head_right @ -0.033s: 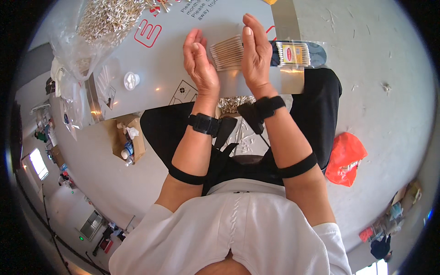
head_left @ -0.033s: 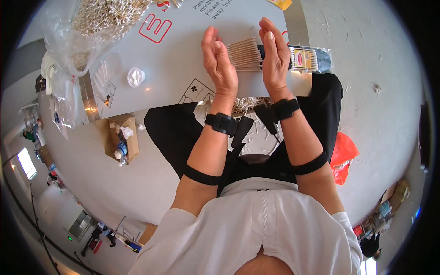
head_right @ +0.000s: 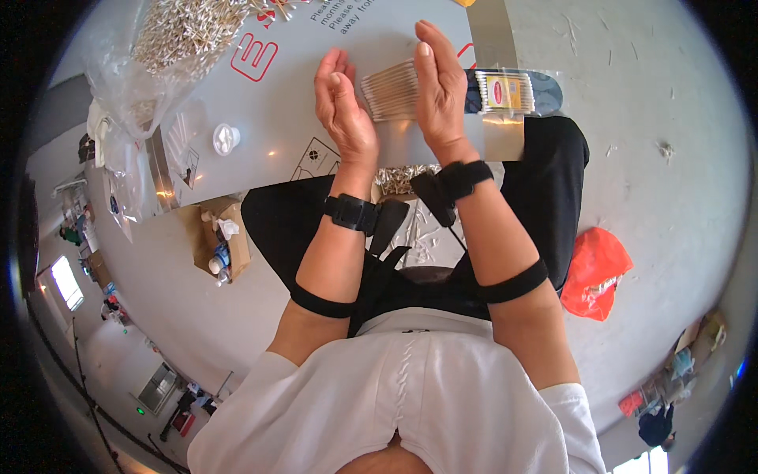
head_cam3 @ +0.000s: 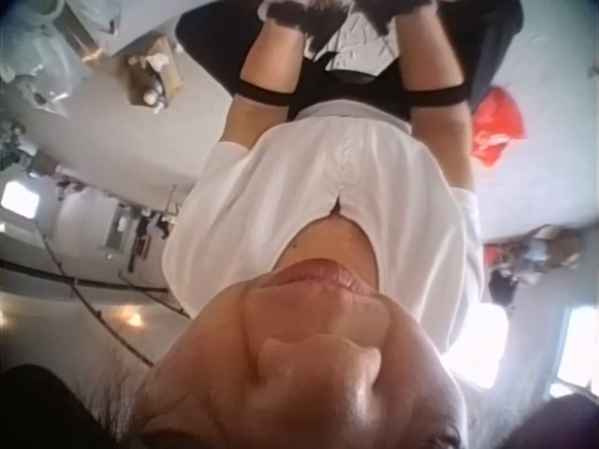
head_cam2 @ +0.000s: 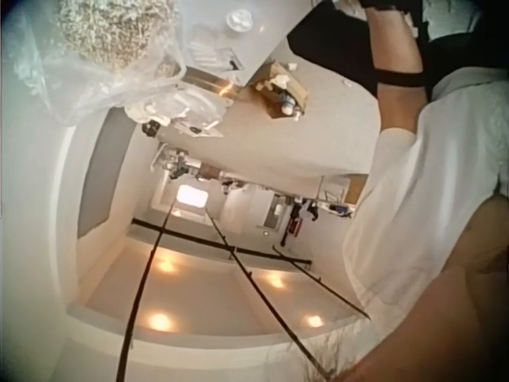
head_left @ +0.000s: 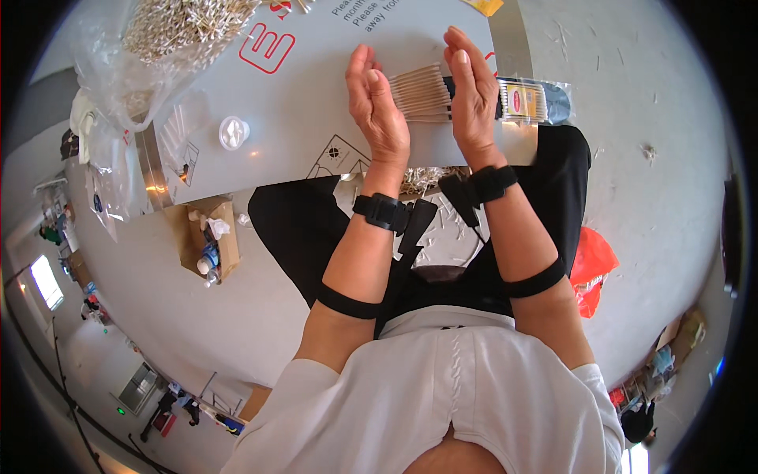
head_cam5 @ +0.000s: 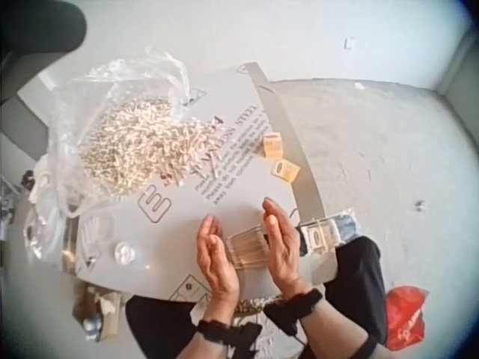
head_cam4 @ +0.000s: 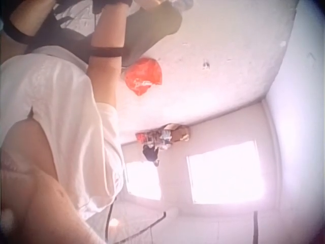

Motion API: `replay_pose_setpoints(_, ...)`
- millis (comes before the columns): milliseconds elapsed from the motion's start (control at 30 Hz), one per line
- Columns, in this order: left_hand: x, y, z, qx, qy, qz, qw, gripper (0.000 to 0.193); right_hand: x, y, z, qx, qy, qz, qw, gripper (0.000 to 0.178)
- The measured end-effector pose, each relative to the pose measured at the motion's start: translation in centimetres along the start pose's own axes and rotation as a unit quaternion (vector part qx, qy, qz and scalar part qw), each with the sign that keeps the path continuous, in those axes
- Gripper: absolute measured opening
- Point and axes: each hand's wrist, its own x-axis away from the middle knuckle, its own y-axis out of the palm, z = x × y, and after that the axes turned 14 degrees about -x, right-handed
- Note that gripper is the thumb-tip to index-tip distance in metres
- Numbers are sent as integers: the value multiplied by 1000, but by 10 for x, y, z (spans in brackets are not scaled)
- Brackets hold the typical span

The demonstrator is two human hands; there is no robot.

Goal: Packaging cotton swabs into individual plastic sleeves or bags at a workbench.

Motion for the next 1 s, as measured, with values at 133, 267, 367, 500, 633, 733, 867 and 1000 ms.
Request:
replay_pose_setpoints(133,0,7,1,21,7,15,1000,53,1,-2,4,58,-5,-48,997,40)
replay_pose_setpoints(267,1,7,1,22,11,4,1000,48,17,-2,0,62,-9,-47,997,39)
replay_pose_setpoints(367,0,-5,2,-25,41,-28,998,47,19,-3,-8,-28,41,1,999,39)
replay_pose_setpoints(500,-3,-36,4,-240,165,-152,945,67,20,-32,-26,1,44,-49,998,45)
replay_pose_setpoints(633,-1,-52,16,-398,215,-213,866,76,27,-42,-55,306,-21,-204,930,66)
replay_pose_setpoints(733,-2,-50,14,-419,232,-225,849,74,28,-44,-53,390,-43,-222,893,68)
replay_pose_setpoints(867,0,-47,8,-472,241,-235,815,77,22,-41,-46,398,-32,-210,893,66)
replay_pose_setpoints(1000,4,-47,11,-470,237,-230,819,75,19,-41,-43,406,-38,-202,891,63)
